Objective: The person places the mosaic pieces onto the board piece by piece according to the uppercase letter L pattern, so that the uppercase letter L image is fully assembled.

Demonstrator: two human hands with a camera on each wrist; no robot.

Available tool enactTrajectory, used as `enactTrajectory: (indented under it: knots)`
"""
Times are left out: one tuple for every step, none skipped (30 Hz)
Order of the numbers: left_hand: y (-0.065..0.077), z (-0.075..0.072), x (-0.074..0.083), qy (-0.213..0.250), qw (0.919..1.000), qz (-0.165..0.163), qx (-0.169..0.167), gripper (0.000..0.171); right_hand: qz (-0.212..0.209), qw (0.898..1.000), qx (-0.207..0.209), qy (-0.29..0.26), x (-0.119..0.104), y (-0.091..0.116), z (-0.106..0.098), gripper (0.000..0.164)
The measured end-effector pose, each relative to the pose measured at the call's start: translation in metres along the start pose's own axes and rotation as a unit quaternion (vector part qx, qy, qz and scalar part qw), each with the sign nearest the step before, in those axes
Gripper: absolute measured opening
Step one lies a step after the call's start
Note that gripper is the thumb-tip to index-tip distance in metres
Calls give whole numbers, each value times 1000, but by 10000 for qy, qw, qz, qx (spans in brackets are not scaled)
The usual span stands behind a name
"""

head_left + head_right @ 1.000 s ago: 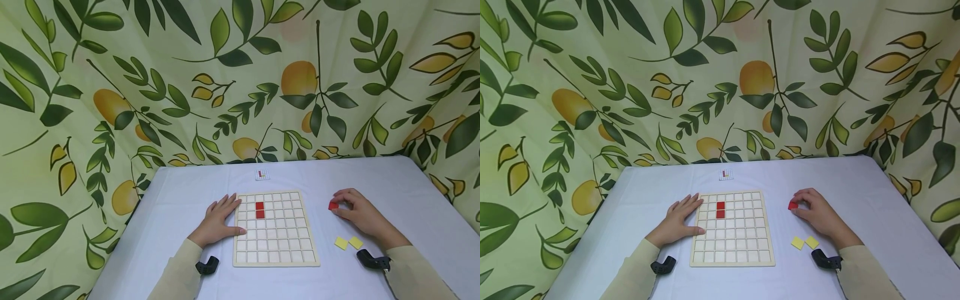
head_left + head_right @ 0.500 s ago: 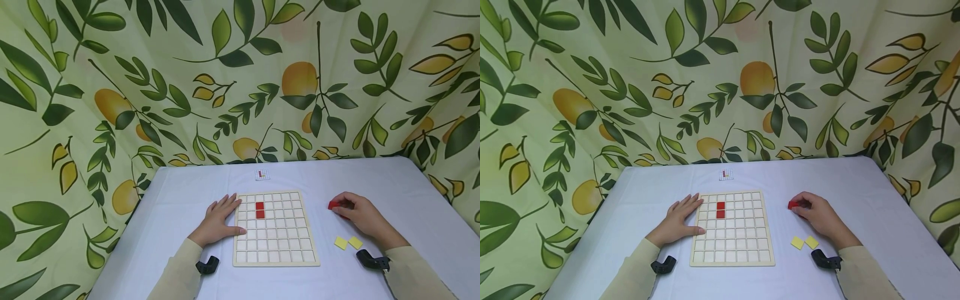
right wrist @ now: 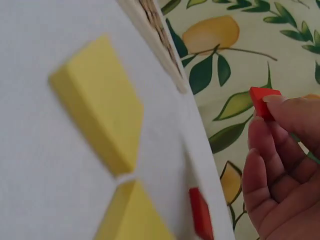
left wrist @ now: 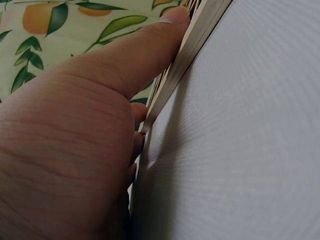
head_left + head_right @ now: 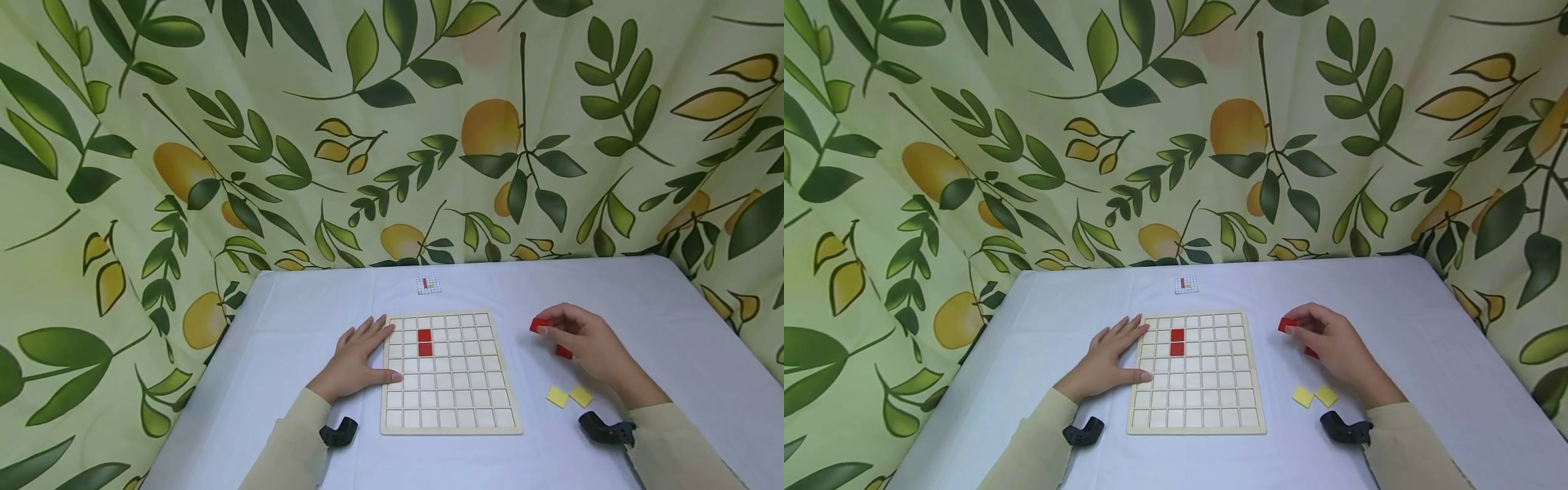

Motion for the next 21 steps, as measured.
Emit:
enactTrajectory:
  knots:
    - [0, 0, 0, 4, 10000, 6, 2, 106, -24, 10000, -20, -63, -3, 0, 1, 24]
    - [0, 0, 0, -6, 10000, 4, 1, 106, -21, 9999, -61, -148, -5, 1, 2, 25]
    - [0, 0, 0, -12, 10000, 9, 3, 107, -16, 9997, -116, -229, -7, 1, 4, 26]
    - [0, 0, 0, -26, 10000, 13, 7, 107, -8, 9993, -180, -314, -9, 2, 5, 28]
    - [0, 0, 0, -40, 10000, 16, 11, 107, 3, 9989, -256, -394, -11, 2, 7, 28]
    - [0, 0, 0, -57, 10000, 16, 11, 107, 18, 9984, -328, -457, -12, 2, 9, 29]
    - [-1, 1, 0, -65, 10000, 19, 15, 107, 18, 9978, -402, -524, -14, 3, 12, 29]
    - [-1, 1, 0, -80, 10000, 15, 14, 107, 17, 9972, -468, -578, -15, 3, 14, 29]
    - [-1, 1, 0, -80, 10000, 14, 12, 107, -2, 9967, -527, -620, -17, 4, 16, 29]
    - [-1, 2, 0, -82, 10000, 12, 10, 107, -38, 9962, -573, -659, -18, 4, 18, 28]
    - [-1, 2, 0, -81, 10000, 11, 5, 107, -82, 9958, -613, -681, -20, 5, 20, 27]
    - [-1, 2, 0, -79, 10000, 7, -1, 107, -124, 9952, -650, -726, -23, 5, 22, 27]
    - [-1, 2, 0, -72, 10000, 4, -6, 107, -155, 9948, -671, -755, -25, 6, 24, 26]
    - [0, 3, 0, -65, 10000, 3, -13, 107, -185, 9943, -692, -785, -28, 7, 26, 25]
    - [0, 3, 0, -65, 10000, 6, -14, 107, -215, 9940, -716, -794, -30, 8, 27, 24]
    - [0, 3, 0, -65, 10000, 9, -14, 107, -233, 9939, -724, -804, -32, 8, 29, 23]
    - [0, 3, 0, -59, 10000, 10, -18, 107, -237, 9937, -736, -816, -34, 9, 31, 22]
    - [0, 3, 0, -58, 10000, 6, -17, 107, -238, 9934, -754, -828, -36, 10, 33, 21]
    - [0, 2, 0, -57, 10000, 5, -14, 107, -238, 9932, -778, -838, -37, 10, 35, 21]
    - [0, 2, 0, -58, 10000, 6, -10, 107, -252, 9925, -824, -868, -38, 10, 38, 20]
    - [0, 2, 0, -52, 10000, 6, -5, 107, -258, 9921, -861, -878, -39, 10, 40, 19]
Point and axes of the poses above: each hand's wrist, its own y-axis away from the middle knuckle, its own z-axis out of the palm, x = y × z, the point moved 7 cm from there along -y, towards the middle knuckle, and after that the axes turned 15 degrees about -y, right-handed, at the moved point
